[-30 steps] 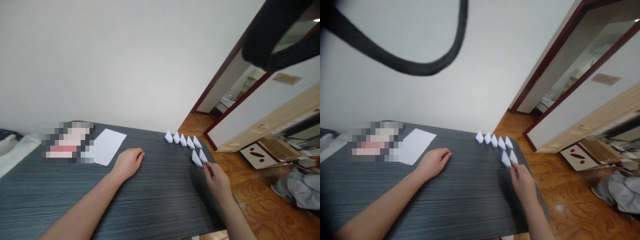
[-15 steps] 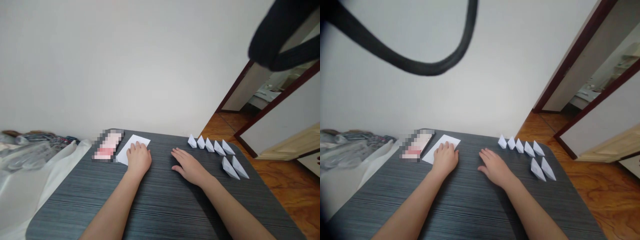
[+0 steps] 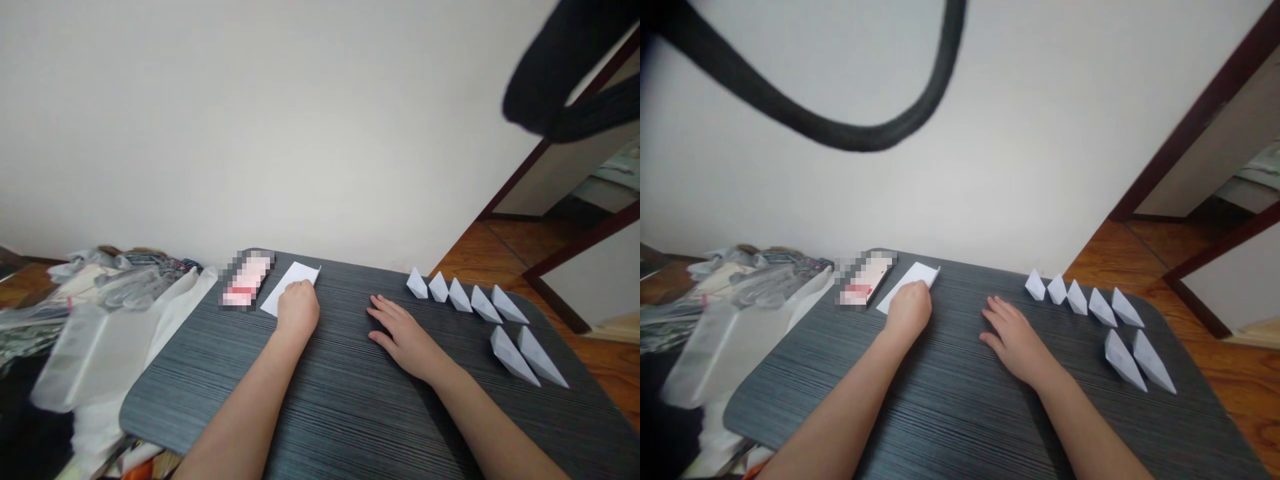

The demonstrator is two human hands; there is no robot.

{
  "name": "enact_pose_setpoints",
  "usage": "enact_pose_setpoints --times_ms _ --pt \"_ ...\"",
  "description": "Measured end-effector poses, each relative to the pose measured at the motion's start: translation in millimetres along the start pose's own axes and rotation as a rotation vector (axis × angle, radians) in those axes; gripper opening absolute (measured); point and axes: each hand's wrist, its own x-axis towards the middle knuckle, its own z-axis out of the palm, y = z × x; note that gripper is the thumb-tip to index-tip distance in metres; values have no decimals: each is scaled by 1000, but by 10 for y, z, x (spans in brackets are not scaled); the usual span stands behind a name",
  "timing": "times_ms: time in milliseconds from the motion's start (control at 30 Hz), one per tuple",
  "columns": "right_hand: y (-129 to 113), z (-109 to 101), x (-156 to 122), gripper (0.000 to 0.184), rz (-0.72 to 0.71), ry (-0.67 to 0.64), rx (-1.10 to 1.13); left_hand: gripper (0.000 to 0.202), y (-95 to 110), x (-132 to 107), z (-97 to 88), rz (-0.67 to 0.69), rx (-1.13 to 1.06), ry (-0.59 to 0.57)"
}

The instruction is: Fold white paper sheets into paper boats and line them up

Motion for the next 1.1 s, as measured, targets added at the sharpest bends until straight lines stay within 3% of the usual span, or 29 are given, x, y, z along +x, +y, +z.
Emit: enact_pose_setpoints --times_ms 367,600,800,900,967,1100 --pt "7 -43 -40 44 13 -1 17 35 0 11 -62 -72 -1 36" --pt "11 -55 -43 44 23 4 57 31 46 2 -172 -154 -92 171" --pt "8 -89 -37 42 66 68 187 21 161 -98 -270 -127 -593 420" --pt "19 -107 -52 40 118 193 310 21 282 -145 -194 -70 -992 328" --pt "29 -115 -74 39 176 278 435 21 370 -166 -119 -46 -1232 136" --pt "33 -125 -114 35 298 310 740 20 494 -198 -8 14 -1378 -116"
